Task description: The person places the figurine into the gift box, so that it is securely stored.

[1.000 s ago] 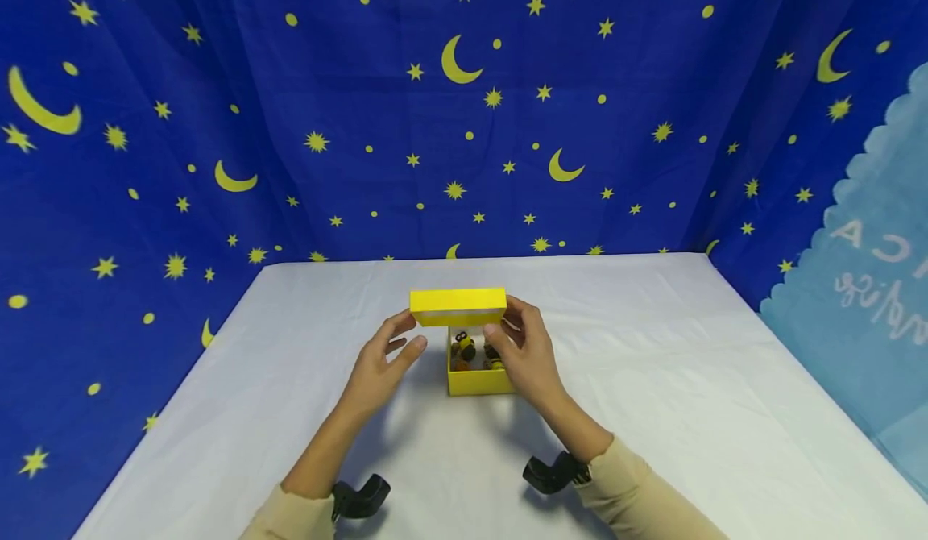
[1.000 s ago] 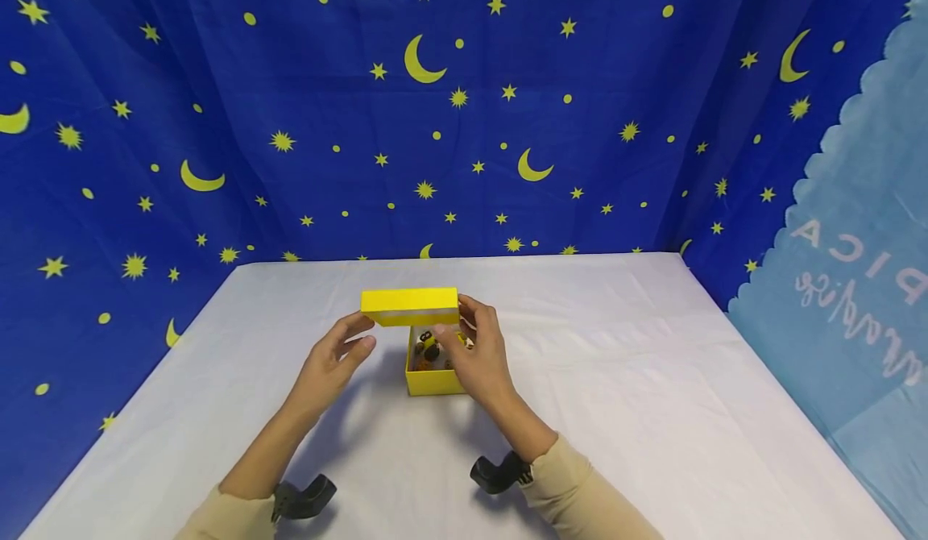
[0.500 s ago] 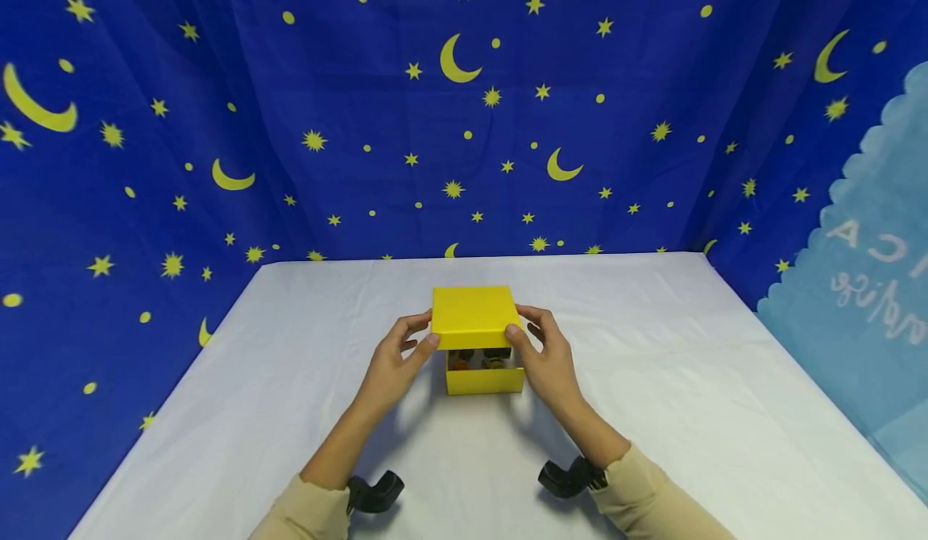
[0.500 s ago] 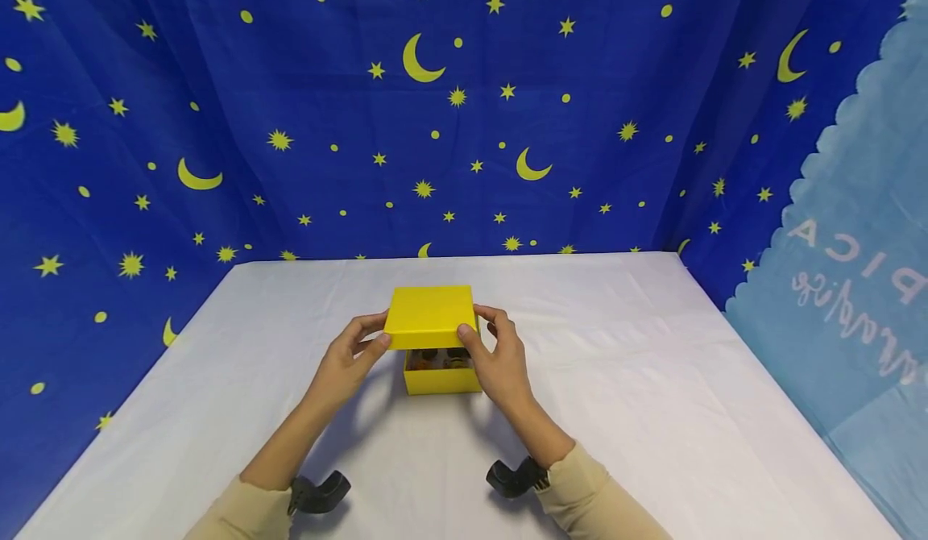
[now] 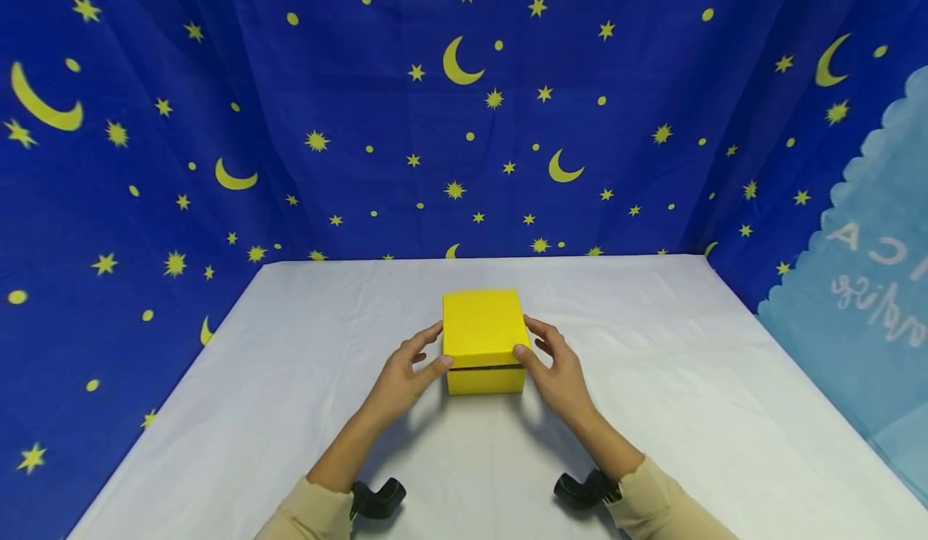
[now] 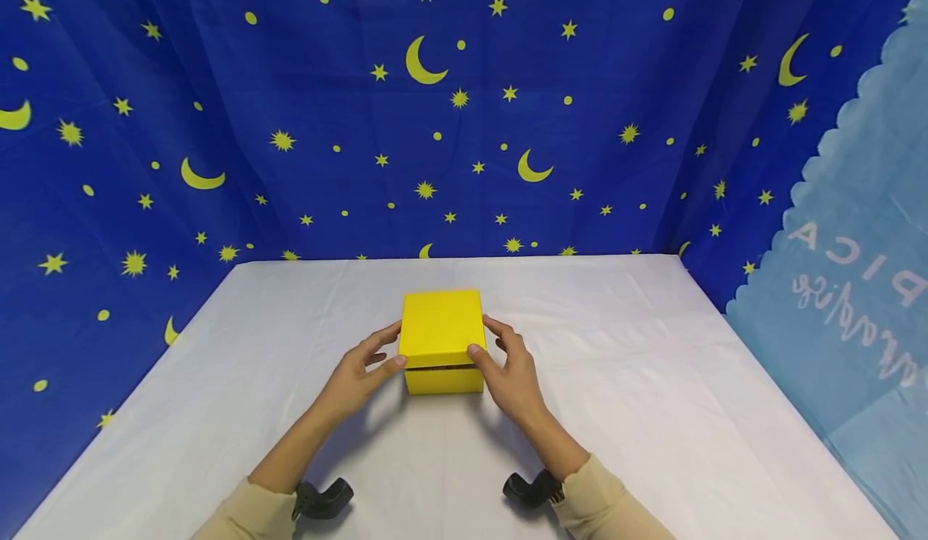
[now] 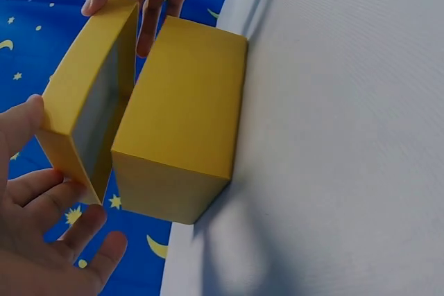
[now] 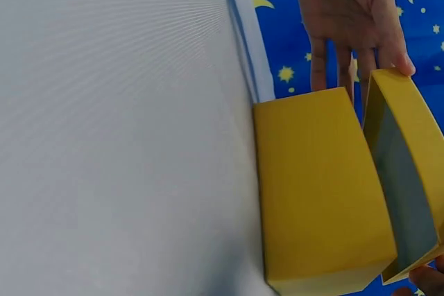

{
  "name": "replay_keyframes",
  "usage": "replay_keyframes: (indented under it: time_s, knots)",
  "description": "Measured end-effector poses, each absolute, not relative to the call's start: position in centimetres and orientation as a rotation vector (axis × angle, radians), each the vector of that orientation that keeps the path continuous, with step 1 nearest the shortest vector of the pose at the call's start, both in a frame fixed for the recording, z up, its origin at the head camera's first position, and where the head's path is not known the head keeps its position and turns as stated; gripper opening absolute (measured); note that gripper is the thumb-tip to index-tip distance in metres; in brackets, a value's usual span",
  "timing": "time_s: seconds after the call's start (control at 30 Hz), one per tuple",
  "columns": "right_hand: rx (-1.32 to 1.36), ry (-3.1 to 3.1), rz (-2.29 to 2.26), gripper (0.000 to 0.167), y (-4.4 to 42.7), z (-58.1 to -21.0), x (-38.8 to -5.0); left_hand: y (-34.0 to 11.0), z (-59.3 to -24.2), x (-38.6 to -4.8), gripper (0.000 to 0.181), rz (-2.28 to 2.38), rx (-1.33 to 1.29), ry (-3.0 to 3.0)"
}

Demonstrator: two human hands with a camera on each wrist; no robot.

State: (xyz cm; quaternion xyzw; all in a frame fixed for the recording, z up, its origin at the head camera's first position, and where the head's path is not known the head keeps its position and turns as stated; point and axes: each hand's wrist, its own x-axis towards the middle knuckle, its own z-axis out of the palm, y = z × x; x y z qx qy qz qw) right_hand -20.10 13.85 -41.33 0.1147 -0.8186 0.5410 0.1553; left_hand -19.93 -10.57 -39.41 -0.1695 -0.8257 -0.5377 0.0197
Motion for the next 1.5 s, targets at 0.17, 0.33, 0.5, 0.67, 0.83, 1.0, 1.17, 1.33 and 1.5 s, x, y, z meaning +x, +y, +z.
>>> replay_keyframes:
  time_s: [0.17,0.33,0.5,0.67,0.83,1.0,1.17,1.33,1.5]
  knots:
    - [0.341,-2.363,1.514,0.050,14.1,-42.0,-20.1,-10.7,-40.8,-20.6,0.058,-1.668,-0.519,-2.576]
    - [0.302,-2.415,1.510,0.051,14.1,-42.1,-19.9,-10.6,-41.0,-20.7,0.058,-1.677,-0.478,-2.602]
    - [0.282,-2.452,1.512,0.052,14.1,-42.4,-19.9,-10.6,-41.0,-20.7,0.059,-1.649,-0.455,-2.644]
    - [0.292,-2.463,1.488,0.052,14.1,-42.5,-19.9,-10.7,-41.3,-20.7,0.060,-1.622,-0.449,-2.670]
    - [0.281,-2.494,1.493,0.052,14.2,-42.6,-19.9,-10.7,-41.6,-20.9,0.061,-1.586,-0.458,-2.696]
    - [0.271,-2.535,1.496,0.053,14.3,-42.7,-19.9,-10.7,-41.8,-20.9,0.059,-1.534,-0.469,-2.725]
    - [0.256,-2.569,1.476,0.052,14.3,-42.8,-19.9,-10.7,-41.9,-20.9,0.058,-1.499,-0.481,-2.734]
    - [0.284,-2.568,1.453,0.051,14.3,-43.0,-19.8,-10.6,-42.0,-20.8,0.058,-1.500,-0.487,-2.730]
    - [0.293,-2.578,1.437,0.050,14.3,-43.2,-19.9,-10.6,-42.2,-20.8,0.059,-1.495,-0.493,-2.732]
